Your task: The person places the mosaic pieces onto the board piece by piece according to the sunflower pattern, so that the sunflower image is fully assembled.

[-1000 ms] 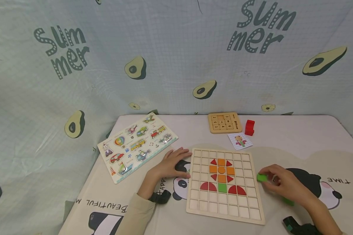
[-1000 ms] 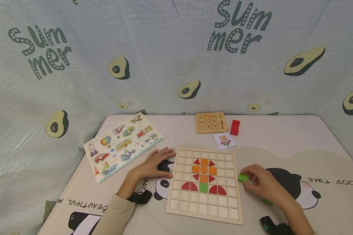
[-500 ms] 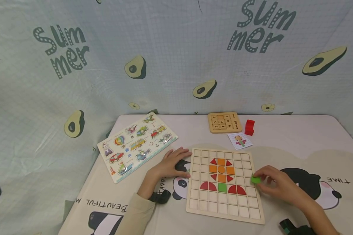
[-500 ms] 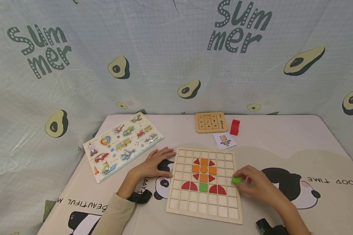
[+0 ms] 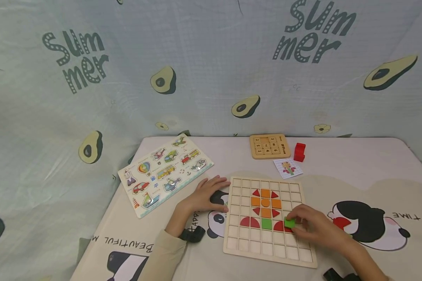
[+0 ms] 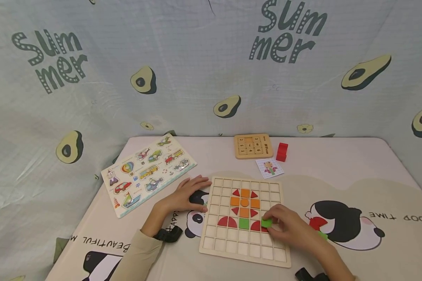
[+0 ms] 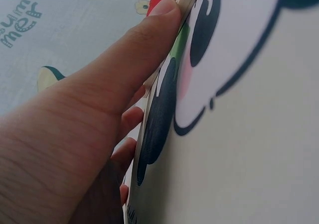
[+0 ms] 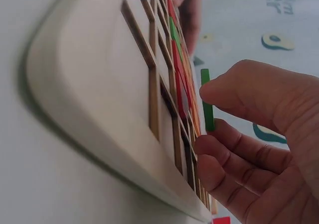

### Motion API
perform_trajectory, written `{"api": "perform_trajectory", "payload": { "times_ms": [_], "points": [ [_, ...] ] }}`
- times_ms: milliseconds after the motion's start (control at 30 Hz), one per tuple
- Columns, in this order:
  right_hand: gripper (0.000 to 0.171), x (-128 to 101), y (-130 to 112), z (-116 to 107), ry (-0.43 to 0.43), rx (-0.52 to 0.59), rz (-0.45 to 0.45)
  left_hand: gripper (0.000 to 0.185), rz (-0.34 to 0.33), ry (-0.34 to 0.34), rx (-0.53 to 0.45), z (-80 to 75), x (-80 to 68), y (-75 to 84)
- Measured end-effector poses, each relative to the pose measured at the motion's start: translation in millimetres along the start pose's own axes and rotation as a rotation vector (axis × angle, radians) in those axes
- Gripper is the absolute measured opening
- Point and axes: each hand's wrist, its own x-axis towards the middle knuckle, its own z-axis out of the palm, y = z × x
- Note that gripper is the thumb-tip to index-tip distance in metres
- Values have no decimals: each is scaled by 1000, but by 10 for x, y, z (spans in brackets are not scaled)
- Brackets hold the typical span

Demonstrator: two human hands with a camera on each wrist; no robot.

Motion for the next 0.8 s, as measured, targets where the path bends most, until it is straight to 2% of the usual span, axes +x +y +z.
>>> {"api": "perform_trajectory", "payload": {
  "times_ms": [167, 333, 567, 800],
  "points": [
    [26, 36, -70, 50, -58, 35, 13, 83, -7, -4, -10, 3, 9, -1],
    [21, 66, -111, 145, -90, 39, -23, 83, -7, -4, -8, -2, 4, 1],
    [13, 115, -225, 232, -191, 14, 24, 83, 7, -1, -12, -6, -5, 4],
    [12, 152, -290, 276, -209, -12, 5, 83, 5, 0, 2, 1, 4, -12]
  ]
}}
